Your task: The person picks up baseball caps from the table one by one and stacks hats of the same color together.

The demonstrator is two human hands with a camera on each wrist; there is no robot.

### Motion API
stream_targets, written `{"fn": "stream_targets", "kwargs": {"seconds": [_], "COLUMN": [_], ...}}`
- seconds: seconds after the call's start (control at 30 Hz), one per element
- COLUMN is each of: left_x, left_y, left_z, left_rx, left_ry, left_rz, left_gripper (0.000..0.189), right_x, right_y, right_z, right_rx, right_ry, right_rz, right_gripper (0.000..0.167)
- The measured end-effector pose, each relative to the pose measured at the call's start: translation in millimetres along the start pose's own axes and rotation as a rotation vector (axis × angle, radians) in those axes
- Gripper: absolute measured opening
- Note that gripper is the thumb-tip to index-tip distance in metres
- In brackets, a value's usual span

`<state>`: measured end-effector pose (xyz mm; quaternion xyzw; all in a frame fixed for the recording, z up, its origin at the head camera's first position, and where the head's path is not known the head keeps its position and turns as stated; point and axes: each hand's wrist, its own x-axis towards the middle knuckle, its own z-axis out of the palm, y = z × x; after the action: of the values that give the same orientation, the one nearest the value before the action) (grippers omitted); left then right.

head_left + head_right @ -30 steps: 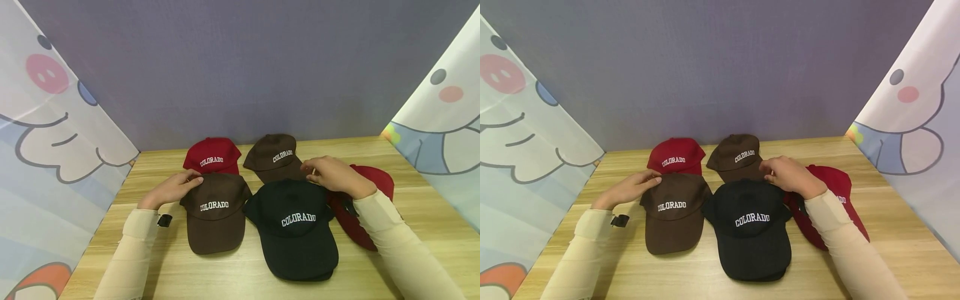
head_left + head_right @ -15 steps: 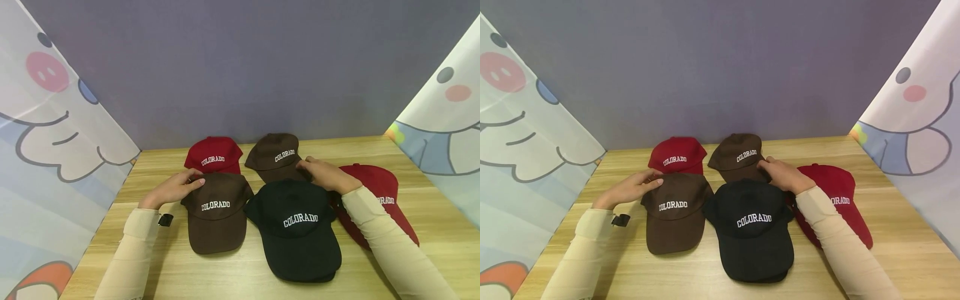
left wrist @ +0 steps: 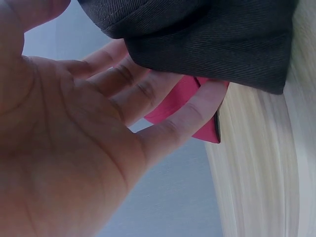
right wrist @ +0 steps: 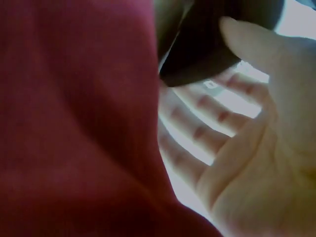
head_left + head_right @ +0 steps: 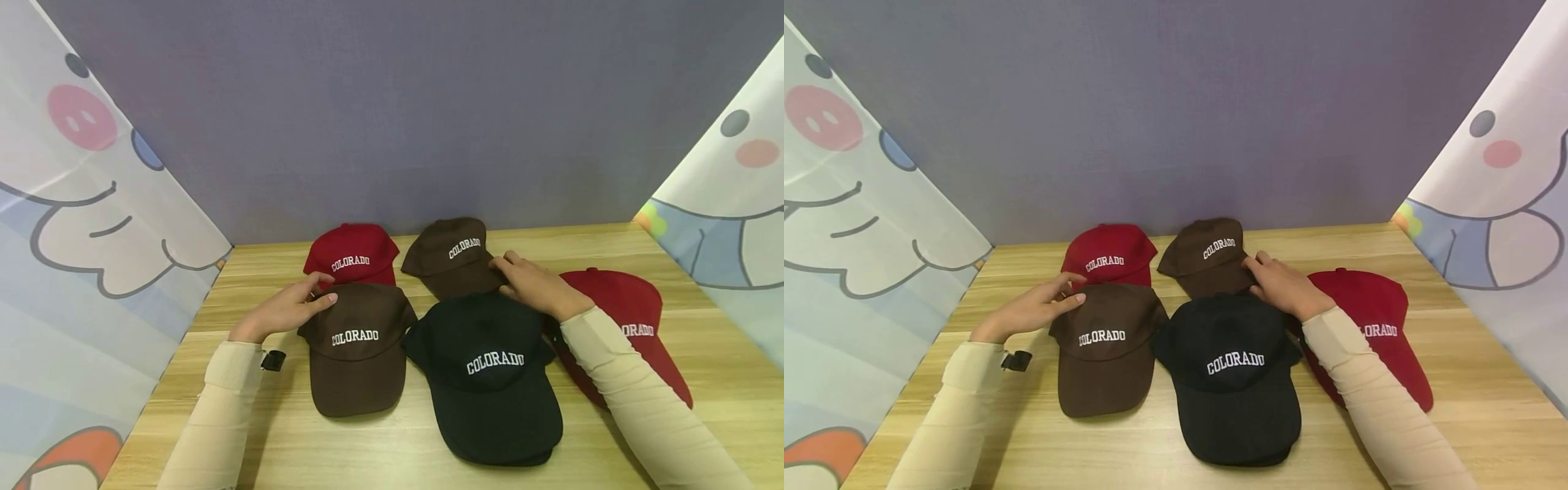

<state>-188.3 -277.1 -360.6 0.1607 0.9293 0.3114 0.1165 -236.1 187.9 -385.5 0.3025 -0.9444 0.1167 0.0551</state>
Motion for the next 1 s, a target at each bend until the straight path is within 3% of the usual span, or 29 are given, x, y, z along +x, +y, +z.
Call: {"fn": "stream_targets", "kwargs": {"seconds": [0.27, 0.57, 1.0], "left_x": [0.7, 0.9, 1.3], "left_y": [0.6, -1.2, -4.4], "left_z": [0.3, 1.9, 2.2], "left_rx": [-0.006, -0.001, 0.000], "left_ry": [-0.009, -0.020, -0.021], "left_rz": [-0.003, 0.002, 0.029], "left_gripper": [0.059, 0.057, 0.045], "right_x": [1.3, 3.4, 2.3], "right_y": [-0.7, -1.6, -10.5], "right_z": [-8.1, -12.3, -20.9], "right_rx": [-0.064, -0.133, -0.127], "right_ry": [0.121, 0.386, 0.547], "right_rz": [0.097, 0.069, 0.031], "right_gripper": [0.032, 0.015, 0.008]}}
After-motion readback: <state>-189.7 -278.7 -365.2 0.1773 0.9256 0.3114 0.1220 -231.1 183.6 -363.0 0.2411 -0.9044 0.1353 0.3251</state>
